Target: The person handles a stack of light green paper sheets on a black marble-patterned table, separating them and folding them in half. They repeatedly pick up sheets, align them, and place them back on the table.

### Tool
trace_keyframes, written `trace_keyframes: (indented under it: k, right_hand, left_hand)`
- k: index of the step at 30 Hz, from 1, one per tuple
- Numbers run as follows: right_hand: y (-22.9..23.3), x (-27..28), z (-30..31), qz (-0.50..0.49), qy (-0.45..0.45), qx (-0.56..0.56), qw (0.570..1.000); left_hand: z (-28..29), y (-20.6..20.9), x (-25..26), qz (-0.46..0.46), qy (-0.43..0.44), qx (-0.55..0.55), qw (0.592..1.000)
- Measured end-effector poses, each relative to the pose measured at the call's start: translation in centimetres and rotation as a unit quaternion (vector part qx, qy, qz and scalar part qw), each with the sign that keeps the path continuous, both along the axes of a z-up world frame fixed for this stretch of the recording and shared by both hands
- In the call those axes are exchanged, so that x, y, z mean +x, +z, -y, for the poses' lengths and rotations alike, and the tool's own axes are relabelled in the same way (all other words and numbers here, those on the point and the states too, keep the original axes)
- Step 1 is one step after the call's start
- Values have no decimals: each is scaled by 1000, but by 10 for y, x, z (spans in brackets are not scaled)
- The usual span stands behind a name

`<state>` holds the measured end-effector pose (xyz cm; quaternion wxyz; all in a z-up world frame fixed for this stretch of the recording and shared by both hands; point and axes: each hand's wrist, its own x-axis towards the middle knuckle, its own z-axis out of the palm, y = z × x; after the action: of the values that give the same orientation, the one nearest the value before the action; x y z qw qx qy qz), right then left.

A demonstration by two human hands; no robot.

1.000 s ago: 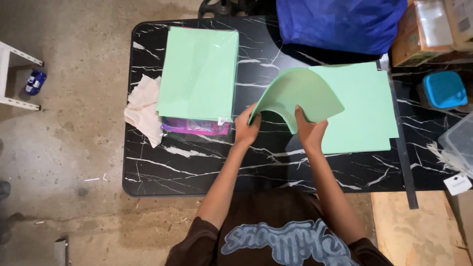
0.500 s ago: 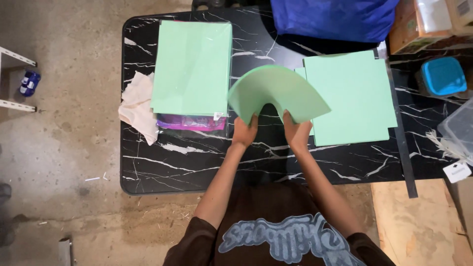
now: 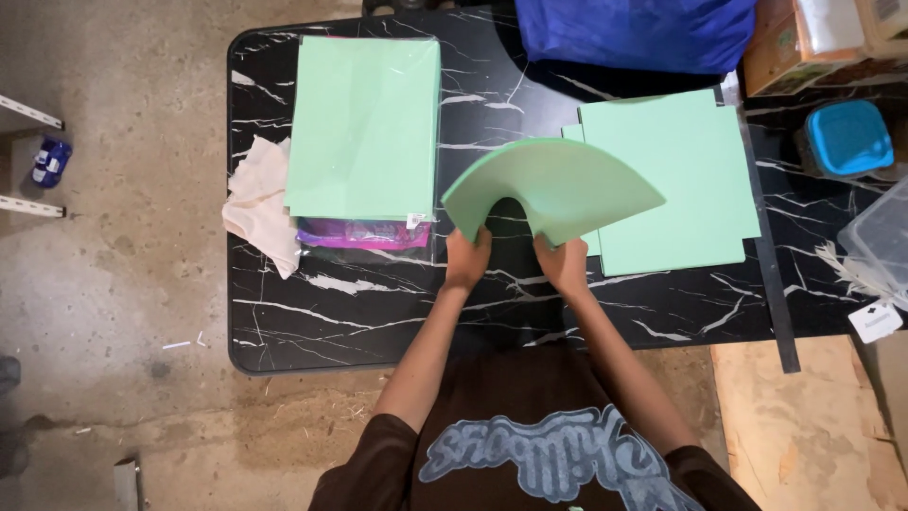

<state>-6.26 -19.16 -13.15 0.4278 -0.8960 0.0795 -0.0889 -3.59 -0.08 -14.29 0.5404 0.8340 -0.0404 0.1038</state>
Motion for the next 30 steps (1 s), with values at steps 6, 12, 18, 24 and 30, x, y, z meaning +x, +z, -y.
trace_keyframes:
  k: [6, 12, 18, 24, 30]
  right_hand:
    - [-3, 8, 16, -154, -2, 194, 969]
    - [-19, 1, 77, -293, 175, 84, 936]
    - [56, -37, 80, -471, 139, 233, 839]
    - [15, -85, 107, -515, 99, 334, 783]
    - [-2, -129, 125, -514, 56, 356, 778]
  left_hand:
    - [0, 2, 0, -85, -10, 4, 996]
    - [-33, 14, 9, -359, -58, -144, 921]
    - [-56, 3, -12, -562, -230, -18, 794]
    - [-59, 24, -18, -572, -277, 55, 770]
    - [-33, 19, 19, -429, -104, -39, 896]
